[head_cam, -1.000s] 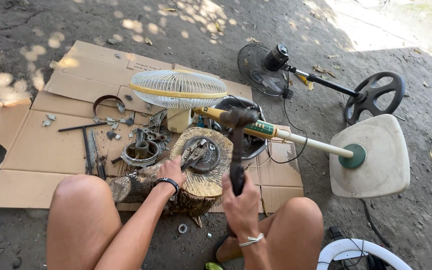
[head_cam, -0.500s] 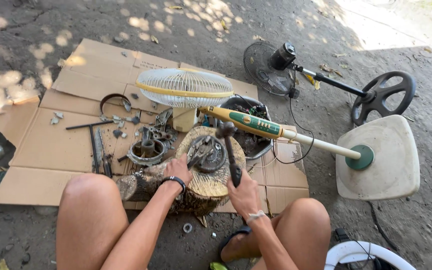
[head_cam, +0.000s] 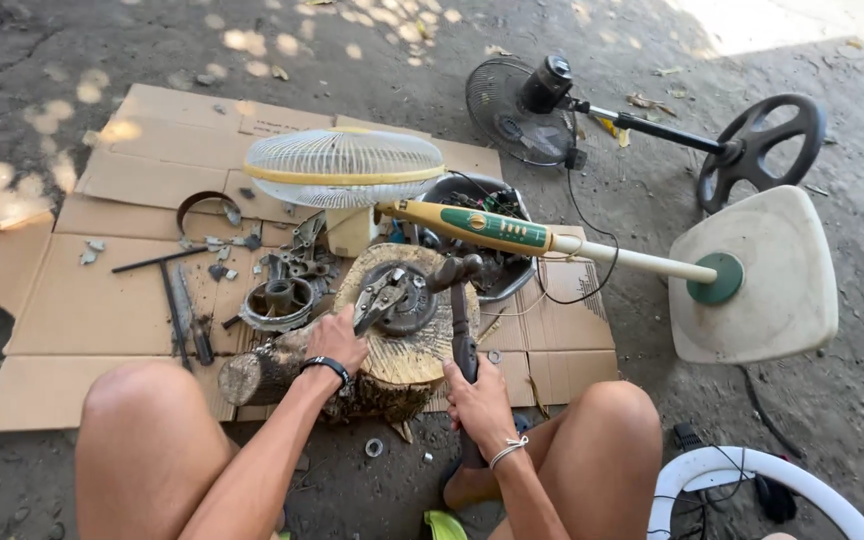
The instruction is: Disassembling a fan motor assembly using a hammer and wrench on a wooden block.
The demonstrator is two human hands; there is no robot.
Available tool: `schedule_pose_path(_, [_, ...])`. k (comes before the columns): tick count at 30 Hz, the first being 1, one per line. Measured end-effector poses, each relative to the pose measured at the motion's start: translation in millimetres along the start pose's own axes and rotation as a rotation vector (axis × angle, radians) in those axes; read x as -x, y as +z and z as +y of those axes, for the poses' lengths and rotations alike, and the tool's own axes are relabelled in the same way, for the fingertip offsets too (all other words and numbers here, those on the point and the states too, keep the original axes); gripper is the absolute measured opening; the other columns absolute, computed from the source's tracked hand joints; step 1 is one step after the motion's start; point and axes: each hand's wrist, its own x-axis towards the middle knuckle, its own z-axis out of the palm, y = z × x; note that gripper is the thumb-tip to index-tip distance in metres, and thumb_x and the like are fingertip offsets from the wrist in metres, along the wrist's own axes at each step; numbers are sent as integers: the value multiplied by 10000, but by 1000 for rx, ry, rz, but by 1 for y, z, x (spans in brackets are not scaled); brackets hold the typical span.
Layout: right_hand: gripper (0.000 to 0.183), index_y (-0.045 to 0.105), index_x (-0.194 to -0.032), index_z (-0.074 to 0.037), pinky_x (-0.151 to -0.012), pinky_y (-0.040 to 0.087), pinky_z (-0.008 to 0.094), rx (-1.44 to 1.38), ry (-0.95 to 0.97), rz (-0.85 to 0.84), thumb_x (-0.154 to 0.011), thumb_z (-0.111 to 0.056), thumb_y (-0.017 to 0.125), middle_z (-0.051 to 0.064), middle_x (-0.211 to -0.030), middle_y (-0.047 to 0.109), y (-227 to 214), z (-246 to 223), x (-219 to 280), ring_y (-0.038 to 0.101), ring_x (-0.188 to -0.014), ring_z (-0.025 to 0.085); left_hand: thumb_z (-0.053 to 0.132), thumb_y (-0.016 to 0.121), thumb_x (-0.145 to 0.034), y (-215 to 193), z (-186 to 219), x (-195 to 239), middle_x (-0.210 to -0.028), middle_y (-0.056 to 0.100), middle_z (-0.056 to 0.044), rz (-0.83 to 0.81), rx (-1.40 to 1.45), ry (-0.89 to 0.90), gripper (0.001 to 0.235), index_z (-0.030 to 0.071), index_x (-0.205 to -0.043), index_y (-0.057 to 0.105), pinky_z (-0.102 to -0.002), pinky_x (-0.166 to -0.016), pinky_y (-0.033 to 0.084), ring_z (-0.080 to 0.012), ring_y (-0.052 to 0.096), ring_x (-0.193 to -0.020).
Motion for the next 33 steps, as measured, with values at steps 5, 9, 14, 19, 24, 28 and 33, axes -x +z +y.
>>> schedule_pose_path(5, [172, 539, -1032, -31, -375, 412, 262, -131, -10, -40, -1016, -176, 630, 43, -644, 526, -5, -4, 5, 444, -427, 109, 147, 692, -952, 2, 7, -9, -677, 633, -56, 57, 72, 45, 153, 34, -998, 599, -342, -434, 527, -210, 583, -522])
schedule_pose_path(9, [152, 545, -1061, -46, -374, 380, 258, -213, -2, -69, -1021, -170, 623, 29, -633, 511, -9, -9, 9, 424, -426, 97, 101, 677, -949, -6, 22, -6, -708, 664, -68, 40, 84, 3, 137, 24, -1043, 611, -350, -484, 580, -239, 633, -565])
schedule_pose_path(14, [161, 533, -1030, -49, -370, 385, 254, -237, -22, -72, -1023, -179, 628, 25, -611, 497, -11, -9, 8, 423, -414, 97, 86, 687, -924, -1, 25, -8, -740, 679, -92, 30, 71, -24, 146, 29, -1037, 614, -378, -526, 594, -261, 665, -607])
schedule_pose_path(19, [149, 525, -1021, -50, -378, 382, 258, -242, -15, -81, -1031, -169, 615, 25, -610, 490, -12, -6, 4, 423, -423, 101, 86, 675, -936, -4, 28, -6, -726, 652, -47, 3, 86, -64, 101, 58, -957, 581, -380, -520, 597, -244, 649, -589])
schedule_pose_path(24, [163, 522, -1039, -42, -365, 382, 257, -255, -13, -69, -1015, -159, 632, 32, -608, 493, -12, -2, 0, 429, -415, 105, 69, 648, -917, -7, 26, -4, -715, 638, -73, 12, 52, -77, 75, 59, -980, 609, -390, -563, 602, -255, 641, -588])
schedule_pose_path(28, [154, 536, -1029, -41, -364, 394, 264, -175, -38, -32, -998, -134, 655, 41, -616, 513, -9, 2, -1, 440, -423, 112, 35, 638, -914, -4, 25, -5, -744, 652, -84, -1, 60, -82, 95, 36, -1005, 610, -377, -542, 608, -274, 662, -605])
schedule_pose_path(33, [266, 566, -1048, -14, -288, 476, 247, 70, -379, 2, -942, -218, 701, 9, -598, 540, -9, -2, 4, 518, -360, 131, 73, 658, -873, -12, 27, 2, -809, 694, -163, 9, 85, -83, 152, 0, -1000, 615, -459, -694, 627, -336, 716, -732])
